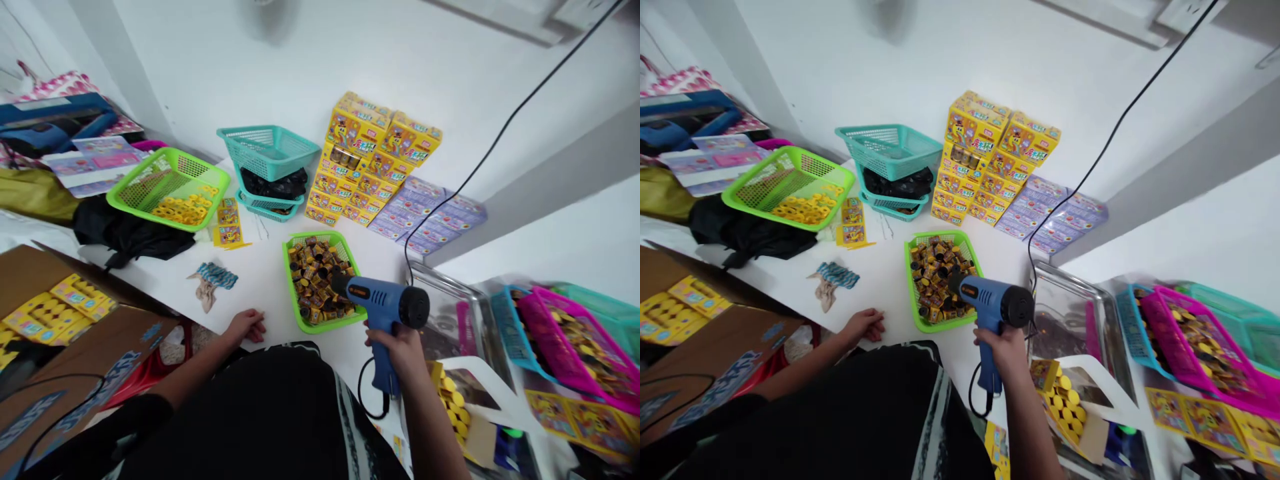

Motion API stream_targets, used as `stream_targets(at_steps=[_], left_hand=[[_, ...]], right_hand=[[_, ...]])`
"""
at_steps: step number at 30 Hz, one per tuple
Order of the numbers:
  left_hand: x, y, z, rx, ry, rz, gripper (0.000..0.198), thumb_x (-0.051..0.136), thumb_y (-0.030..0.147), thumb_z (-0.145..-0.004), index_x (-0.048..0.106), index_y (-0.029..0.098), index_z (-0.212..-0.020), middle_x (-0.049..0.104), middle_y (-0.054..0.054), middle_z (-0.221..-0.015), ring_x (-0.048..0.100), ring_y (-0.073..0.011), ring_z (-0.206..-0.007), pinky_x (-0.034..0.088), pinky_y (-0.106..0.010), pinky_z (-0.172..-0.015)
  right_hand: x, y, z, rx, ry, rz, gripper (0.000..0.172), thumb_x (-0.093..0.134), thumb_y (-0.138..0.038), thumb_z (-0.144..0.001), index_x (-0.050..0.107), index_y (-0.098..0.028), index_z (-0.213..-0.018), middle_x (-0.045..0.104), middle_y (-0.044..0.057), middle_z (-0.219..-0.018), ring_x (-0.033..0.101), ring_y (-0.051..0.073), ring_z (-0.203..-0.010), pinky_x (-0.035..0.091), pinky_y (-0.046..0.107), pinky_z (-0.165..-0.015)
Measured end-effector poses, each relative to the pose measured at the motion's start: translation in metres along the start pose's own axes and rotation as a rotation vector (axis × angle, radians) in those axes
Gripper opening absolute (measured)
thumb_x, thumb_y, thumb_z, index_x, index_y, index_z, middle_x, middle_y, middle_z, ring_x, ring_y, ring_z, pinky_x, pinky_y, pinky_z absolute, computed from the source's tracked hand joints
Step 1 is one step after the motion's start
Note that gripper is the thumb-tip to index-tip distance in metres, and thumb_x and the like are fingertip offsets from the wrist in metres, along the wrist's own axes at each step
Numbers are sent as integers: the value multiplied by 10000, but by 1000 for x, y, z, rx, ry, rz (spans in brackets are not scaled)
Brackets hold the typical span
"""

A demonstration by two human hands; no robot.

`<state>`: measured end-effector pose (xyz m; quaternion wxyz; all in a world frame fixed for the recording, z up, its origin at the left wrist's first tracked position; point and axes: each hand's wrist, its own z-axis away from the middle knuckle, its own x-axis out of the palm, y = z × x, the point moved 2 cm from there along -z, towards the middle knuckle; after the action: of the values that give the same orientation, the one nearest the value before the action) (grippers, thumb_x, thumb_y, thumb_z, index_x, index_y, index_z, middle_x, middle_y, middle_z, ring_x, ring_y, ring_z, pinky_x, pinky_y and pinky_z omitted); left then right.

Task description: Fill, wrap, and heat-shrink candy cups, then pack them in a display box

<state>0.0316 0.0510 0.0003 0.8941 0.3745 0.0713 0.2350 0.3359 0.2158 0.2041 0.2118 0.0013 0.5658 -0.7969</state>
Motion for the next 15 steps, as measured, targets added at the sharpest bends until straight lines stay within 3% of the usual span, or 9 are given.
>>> stream_targets(at_steps=[6,10,12,15], left_hand=[[1,-2,1,21,1,-95,448,645,593,-743,432,201,-782,634,-13,-570,600,-168,-395,423,-234,-391],[1,7,-1,89,91,-221,381,596,556,-799,459,201,-776,616,-38,-559,629,-219,-450,469,-296,-437],[3,24,-5,185,179,-300,305,535,496,-854,491,196,-814,643,-87,-644,681,-271,-604,523,-372,-546],[19,66,-16,427,254,-424,268,502,417,-888,544,186,-1016,658,-200,-1077,612,-335,-1106,477,-490,-914]], right_hand=[[34,-50,-54,-187,-25,-1,311,778,-296,-532,659,-142,-775,677,20,-604,609,205,-503,500,319,-510],[38,-62,-61,-221,-30,119,282,772,-290,-529,663,-148,-748,681,27,-595,607,209,-499,485,313,-500],[34,-55,-51,-177,-79,133,265,781,-296,-519,665,-149,-706,672,31,-569,602,207,-492,478,311,-493],[23,-34,-29,-30,-74,73,317,790,-348,-524,682,-137,-734,685,55,-587,628,236,-506,484,326,-469]])
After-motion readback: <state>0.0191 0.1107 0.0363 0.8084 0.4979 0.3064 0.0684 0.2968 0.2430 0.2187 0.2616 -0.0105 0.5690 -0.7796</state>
